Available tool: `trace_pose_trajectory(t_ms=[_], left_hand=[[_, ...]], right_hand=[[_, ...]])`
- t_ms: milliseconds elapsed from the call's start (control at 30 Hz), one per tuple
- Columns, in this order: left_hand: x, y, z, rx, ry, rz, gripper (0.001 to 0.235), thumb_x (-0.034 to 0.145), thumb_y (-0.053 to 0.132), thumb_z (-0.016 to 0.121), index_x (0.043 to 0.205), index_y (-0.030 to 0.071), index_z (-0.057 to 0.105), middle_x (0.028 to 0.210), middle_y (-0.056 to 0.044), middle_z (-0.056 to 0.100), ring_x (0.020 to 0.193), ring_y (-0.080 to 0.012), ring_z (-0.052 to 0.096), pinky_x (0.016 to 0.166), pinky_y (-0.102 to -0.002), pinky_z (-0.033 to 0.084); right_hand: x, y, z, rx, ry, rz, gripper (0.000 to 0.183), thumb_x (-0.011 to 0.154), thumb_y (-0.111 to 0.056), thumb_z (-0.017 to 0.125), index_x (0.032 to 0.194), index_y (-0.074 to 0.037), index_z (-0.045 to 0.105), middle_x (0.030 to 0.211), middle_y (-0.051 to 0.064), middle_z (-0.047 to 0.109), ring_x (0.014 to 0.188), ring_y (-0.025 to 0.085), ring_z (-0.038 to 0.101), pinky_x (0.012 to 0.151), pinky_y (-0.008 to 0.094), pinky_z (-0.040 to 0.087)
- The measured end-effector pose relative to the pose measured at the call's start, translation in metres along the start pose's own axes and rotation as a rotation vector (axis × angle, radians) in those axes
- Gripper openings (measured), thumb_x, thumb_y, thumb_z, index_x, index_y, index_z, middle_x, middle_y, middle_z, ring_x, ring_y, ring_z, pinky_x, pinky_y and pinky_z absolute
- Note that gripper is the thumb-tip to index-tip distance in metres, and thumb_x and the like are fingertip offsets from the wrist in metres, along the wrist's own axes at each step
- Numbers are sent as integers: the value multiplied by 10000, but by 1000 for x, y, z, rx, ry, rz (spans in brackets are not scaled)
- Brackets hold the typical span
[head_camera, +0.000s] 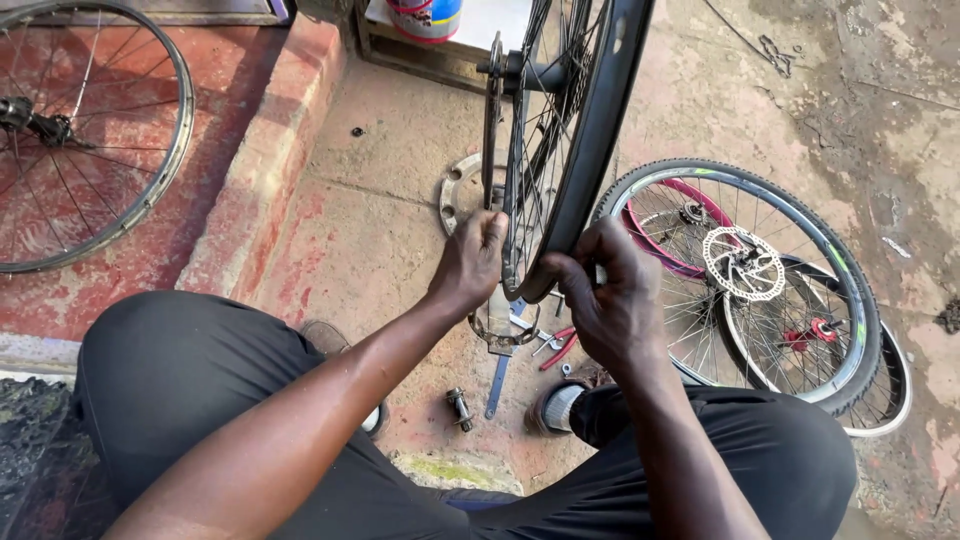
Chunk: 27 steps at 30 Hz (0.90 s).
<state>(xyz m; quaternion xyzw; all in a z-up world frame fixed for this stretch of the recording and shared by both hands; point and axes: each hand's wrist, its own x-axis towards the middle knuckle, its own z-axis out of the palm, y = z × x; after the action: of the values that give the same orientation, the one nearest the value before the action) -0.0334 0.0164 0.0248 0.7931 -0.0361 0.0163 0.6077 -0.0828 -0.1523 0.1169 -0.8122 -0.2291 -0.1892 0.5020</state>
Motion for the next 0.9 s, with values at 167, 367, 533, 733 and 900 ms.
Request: trace_pose_trajectory(t_ms=[167,367,533,733,900], left_hand=[[2,3,-1,-11,9,-31,507,1055,404,300,1074,-9,594,896,-181,582,902,-336,637,829,-450,511],[13,7,-16,-101,148,-120,404,1065,401,234,1017,89,487,817,-50,487,726,-185,482,679,-326,454],[14,0,-25,-140,236,-161,367,1049,338,342,974,21,510,833,-49,461,815,-178,516,704,-338,429],[13,5,-20,-163,153,-189,425,997,367,398,1018,-11,591,879,-162,594,900,-278,596,761,-425,473],[15,-5,-12,-61,87,-245,365,1023,369,435,1043,45,600,953,-171,632,928,-287,642,782,-421,515]], right_hand=[[-1,2,0,-42,0,-52,216,919,-187,718,815,-64,574,539,57,512,449,198,468,506,298,406],[24,-5,11,-97,150,-229,216,1071,-156,535,890,-39,518,632,77,465,570,170,428,587,302,361],[-82,14,25,-699,-421,608,302,967,-338,477,1085,-125,655,788,234,672,770,495,630,710,541,453],[-64,14,14,-244,-3,372,293,857,-234,761,1083,-80,653,525,53,472,512,248,497,597,341,428],[-60,20,15,-254,48,256,223,855,-209,772,1010,-90,664,523,29,496,487,232,516,571,323,437]])
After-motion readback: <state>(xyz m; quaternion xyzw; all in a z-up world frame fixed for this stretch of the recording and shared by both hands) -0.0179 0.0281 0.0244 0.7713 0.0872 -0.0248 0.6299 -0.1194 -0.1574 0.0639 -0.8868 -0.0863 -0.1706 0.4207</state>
